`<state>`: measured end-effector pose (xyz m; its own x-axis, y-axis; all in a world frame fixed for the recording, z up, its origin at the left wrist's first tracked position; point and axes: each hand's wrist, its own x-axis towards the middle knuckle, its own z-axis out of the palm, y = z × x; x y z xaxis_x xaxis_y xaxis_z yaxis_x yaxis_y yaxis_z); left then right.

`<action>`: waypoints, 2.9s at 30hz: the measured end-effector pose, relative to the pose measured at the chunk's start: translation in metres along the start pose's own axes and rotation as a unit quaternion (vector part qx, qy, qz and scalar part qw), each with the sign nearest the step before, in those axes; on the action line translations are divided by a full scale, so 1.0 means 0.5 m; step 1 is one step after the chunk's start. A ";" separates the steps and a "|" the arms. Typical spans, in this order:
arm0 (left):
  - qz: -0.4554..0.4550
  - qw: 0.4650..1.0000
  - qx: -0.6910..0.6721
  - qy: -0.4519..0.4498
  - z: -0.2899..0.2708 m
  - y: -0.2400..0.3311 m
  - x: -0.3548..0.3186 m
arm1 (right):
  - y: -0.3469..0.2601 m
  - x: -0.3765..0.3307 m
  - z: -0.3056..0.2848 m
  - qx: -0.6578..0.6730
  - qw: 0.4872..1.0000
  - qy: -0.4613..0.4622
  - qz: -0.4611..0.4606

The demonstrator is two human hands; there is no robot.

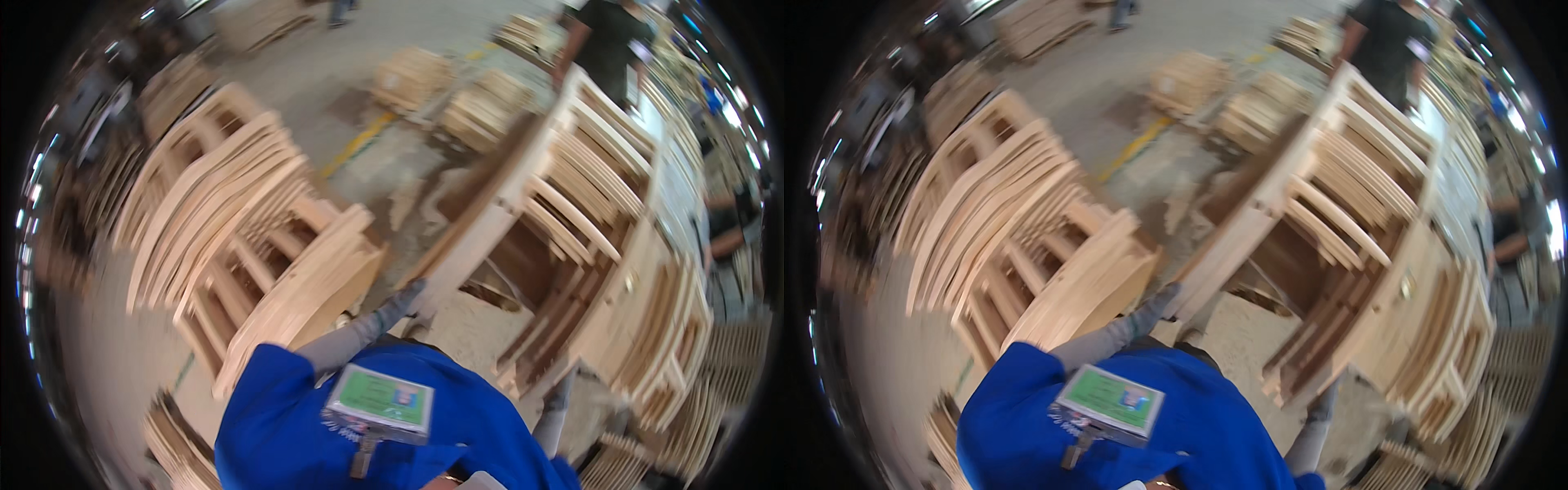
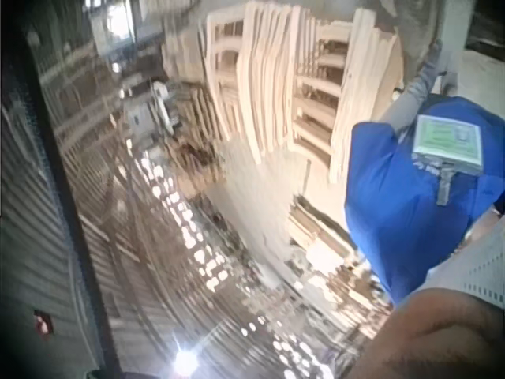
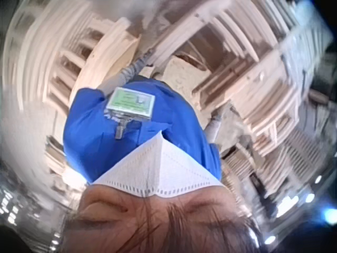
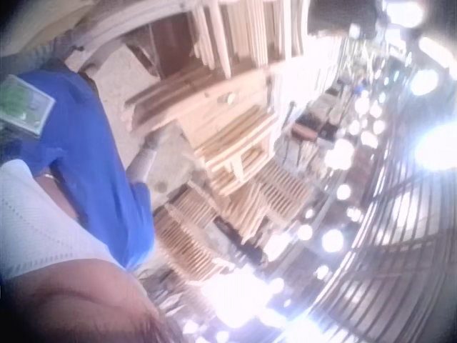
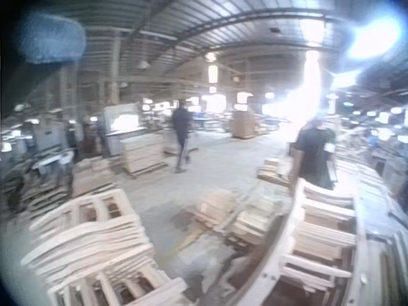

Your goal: The person mixes a white substance in a can using a power drill, then walks to a workbench and applies the substance to wooden chair frames with a brush. The person handles multiple chair frames, applying the finish to various parts of the wood.

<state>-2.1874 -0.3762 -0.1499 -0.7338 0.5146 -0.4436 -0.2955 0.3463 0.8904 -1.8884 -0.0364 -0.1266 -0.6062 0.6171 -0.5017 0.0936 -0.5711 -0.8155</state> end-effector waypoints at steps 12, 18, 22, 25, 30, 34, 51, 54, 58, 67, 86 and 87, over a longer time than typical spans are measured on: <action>0.251 0.904 0.338 0.076 -0.207 -0.062 0.009 | -0.075 -0.008 0.172 -0.560 0.709 0.360 -0.234; -0.102 0.910 0.168 0.365 -0.574 -0.117 -0.181 | -0.137 0.048 0.337 -0.634 0.495 0.307 -0.509; -0.141 0.808 0.233 0.522 -0.844 -0.103 -0.341 | -0.078 0.068 0.555 -0.472 0.663 0.177 -0.553; -0.262 0.675 0.354 0.592 -1.054 -0.128 -0.463 | -0.007 0.001 0.756 -0.420 0.743 0.063 -0.517; -0.338 0.647 0.349 0.588 -1.291 -0.132 -0.528 | 0.106 0.004 0.878 -0.478 0.724 -0.030 -0.497; -0.388 0.656 0.374 0.528 -1.398 -0.153 -0.556 | 0.155 -0.049 0.986 -0.514 0.691 -0.142 -0.488; -0.138 0.865 0.398 0.273 -1.001 -0.073 -0.378 | 0.463 -0.224 1.273 -0.379 0.741 -0.554 0.001; -0.150 0.889 0.365 0.231 -0.878 -0.013 -0.375 | 0.524 -0.224 1.293 -0.192 0.821 -0.516 0.150; -0.097 0.903 0.351 0.229 -0.786 0.000 -0.402 | 0.500 -0.288 1.340 -0.107 0.830 -0.478 0.266; -0.079 0.637 0.547 0.537 -1.313 -0.071 -0.604 | 0.461 -0.325 1.371 -0.229 0.852 -0.443 0.160; -0.136 0.960 0.090 0.226 -1.192 0.201 -0.557 | 0.497 -0.267 1.214 -0.145 0.864 -0.407 0.260; -0.131 0.957 0.103 0.237 -1.166 0.221 -0.564 | 0.496 -0.266 1.207 -0.144 0.860 -0.399 0.282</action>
<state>-2.3698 -0.9402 0.1328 -0.8604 -0.0075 -0.5096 -0.4161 0.5879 0.6937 -2.2610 -0.5868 -0.0878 -0.7387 -0.3484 -0.5771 0.6731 -0.4283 -0.6029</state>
